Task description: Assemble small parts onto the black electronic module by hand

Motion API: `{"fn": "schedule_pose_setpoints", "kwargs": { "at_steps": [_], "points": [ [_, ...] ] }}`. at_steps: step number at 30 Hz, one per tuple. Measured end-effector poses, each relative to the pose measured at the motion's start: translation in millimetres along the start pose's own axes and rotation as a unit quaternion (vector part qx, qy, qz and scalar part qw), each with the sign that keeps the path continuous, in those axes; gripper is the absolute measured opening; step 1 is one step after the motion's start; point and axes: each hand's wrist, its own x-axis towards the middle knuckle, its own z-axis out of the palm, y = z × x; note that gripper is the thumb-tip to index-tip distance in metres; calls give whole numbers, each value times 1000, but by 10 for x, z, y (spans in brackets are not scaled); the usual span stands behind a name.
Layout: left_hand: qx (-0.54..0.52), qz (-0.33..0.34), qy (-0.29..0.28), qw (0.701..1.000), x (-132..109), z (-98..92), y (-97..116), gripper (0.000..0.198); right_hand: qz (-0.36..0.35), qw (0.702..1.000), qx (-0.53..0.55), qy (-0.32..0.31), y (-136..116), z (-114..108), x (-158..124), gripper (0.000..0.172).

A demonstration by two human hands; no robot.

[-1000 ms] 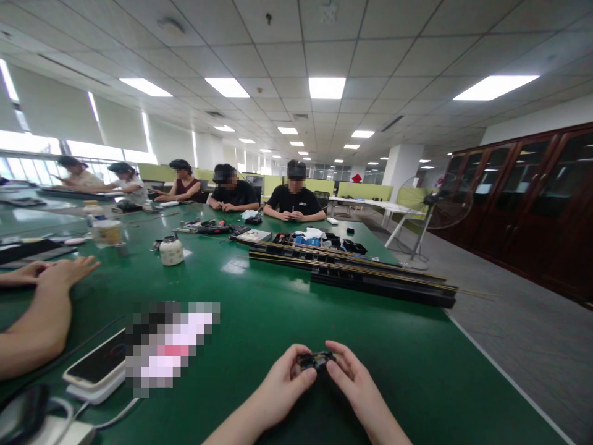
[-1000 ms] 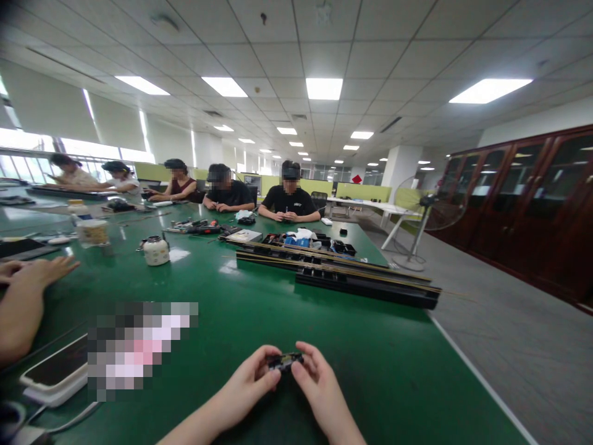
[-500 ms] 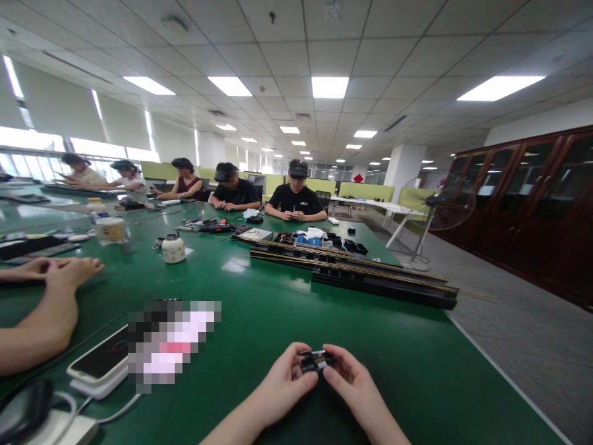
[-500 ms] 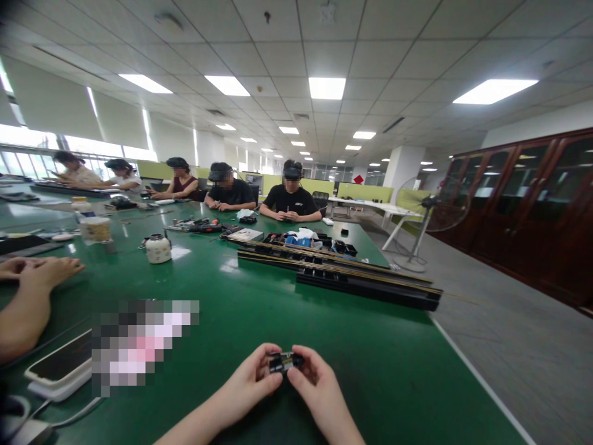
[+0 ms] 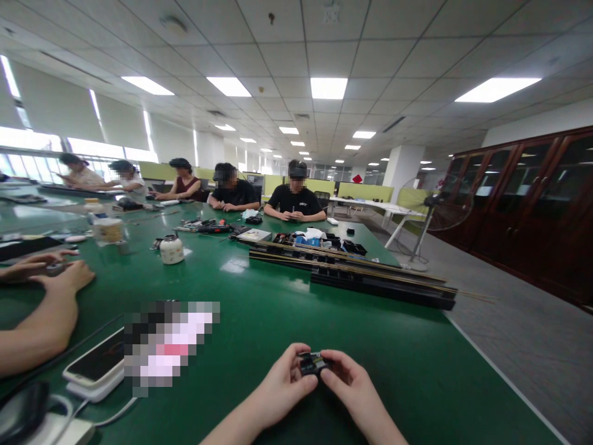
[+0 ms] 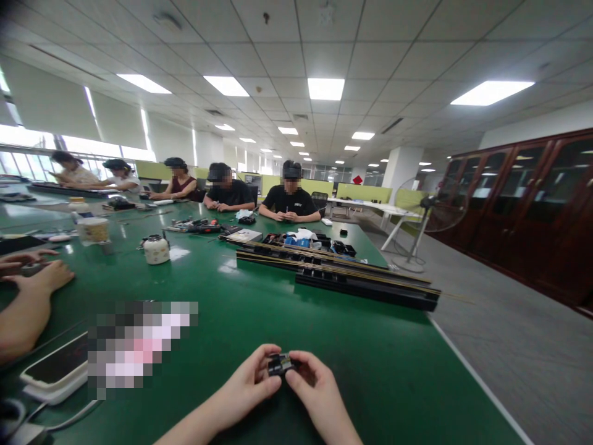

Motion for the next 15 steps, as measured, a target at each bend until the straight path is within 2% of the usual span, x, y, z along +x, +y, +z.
{"fn": "schedule_pose_setpoints", "kwargs": {
  "at_steps": [7, 15],
  "points": [
    [17, 11, 3, 1000, 1, -8, -28, 37, -3, 1000, 6, -6, -19, 6, -2, 33],
    [2, 12, 5, 1000, 5, -4, -20, 43, 2, 1000, -2, -3, -53, 9, -10, 34]
  ]
}}
